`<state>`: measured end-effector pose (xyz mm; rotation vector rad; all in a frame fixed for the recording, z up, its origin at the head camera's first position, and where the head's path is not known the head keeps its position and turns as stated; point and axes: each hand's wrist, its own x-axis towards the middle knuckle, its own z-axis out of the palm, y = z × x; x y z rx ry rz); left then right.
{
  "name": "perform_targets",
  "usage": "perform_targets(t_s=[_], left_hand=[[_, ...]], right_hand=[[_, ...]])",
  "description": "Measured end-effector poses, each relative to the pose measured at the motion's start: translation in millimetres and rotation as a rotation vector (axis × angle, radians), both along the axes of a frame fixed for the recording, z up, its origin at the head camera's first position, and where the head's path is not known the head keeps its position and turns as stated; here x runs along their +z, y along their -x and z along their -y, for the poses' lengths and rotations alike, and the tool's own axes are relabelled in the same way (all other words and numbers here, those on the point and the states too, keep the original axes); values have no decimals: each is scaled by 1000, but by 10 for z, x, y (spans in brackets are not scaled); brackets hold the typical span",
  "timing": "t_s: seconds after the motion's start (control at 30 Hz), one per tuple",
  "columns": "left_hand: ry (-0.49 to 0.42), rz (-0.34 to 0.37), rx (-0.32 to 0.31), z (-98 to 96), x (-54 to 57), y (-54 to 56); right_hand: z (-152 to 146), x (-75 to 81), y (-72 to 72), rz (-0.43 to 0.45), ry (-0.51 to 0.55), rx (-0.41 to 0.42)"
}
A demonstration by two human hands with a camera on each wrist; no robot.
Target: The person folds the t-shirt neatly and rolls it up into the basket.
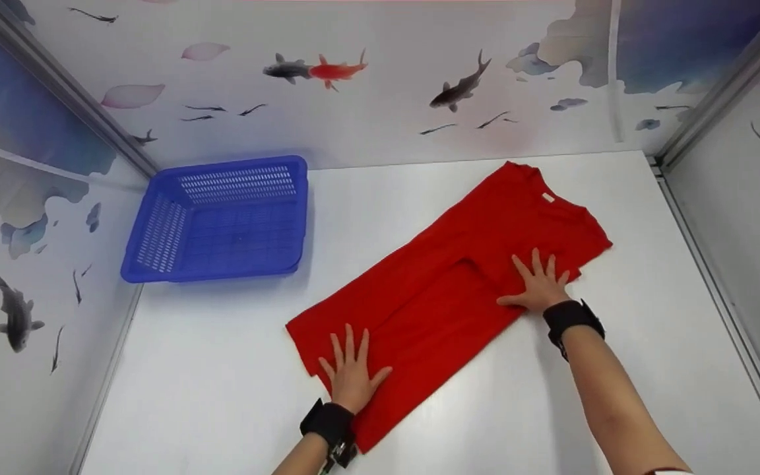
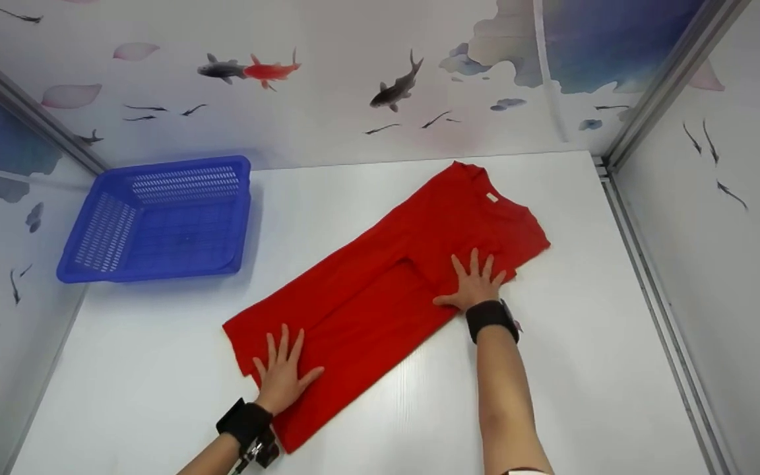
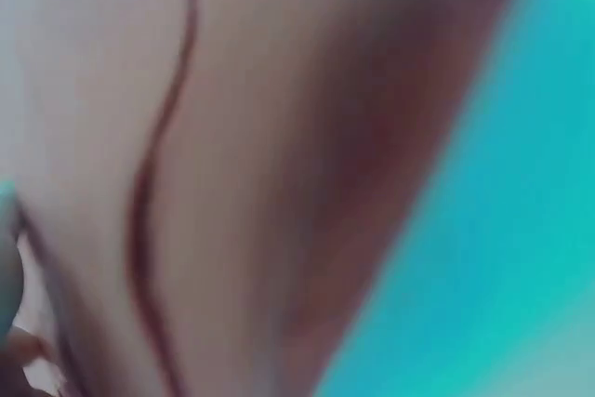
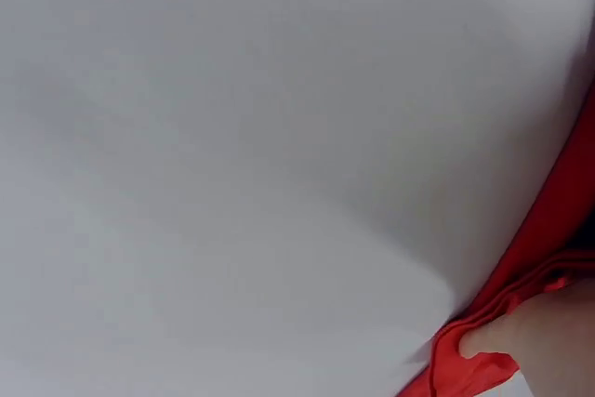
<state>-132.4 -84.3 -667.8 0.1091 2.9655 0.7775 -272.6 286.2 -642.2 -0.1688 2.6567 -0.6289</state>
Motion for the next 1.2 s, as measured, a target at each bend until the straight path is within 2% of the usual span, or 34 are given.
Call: perform_targets(t_s=[0.1, 0.17, 0.27, 0.37, 0.47, 0.5, 0.57, 0.7, 0.87, 1.0, 1.1, 1.13, 1.2], left_hand=[[-13, 55, -37, -41, 118, -40], [-1, 60, -60, -11, 203, 24], [63, 11, -118, 104, 297, 248], [134, -27, -251, 244, 347, 550], [166, 25, -402, 331, 350, 790], [160, 65, -436, 341, 337, 833], [141, 129, -466, 342, 302, 854], [96, 169, -436, 306, 236, 726], [60, 163, -347, 160, 206, 455], [38, 94, -231, -116, 142, 140], [51, 33, -149, -405, 99, -127], [57, 24, -131, -506, 98, -208], [66, 49, -122, -695, 145, -344]], right_hand=[[-71, 43, -35, -8, -35, -19], [-41, 82, -90, -29, -36, -60], [131, 118, -198, -68, 5, -137], [390, 107, -318, -83, 68, -200], [612, 55, -401, -71, 100, -236], [655, 35, -411, -64, 103, -241], [690, 4, -408, -51, 96, -235], [628, -17, -332, -24, 97, -174], [498, 36, -190, -31, 100, -60], [390, 113, -89, -35, 65, 15], [314, 165, -62, -46, -7, 29], [295, 180, -65, -59, -38, 23], [267, 201, -85, -104, -106, -4]])
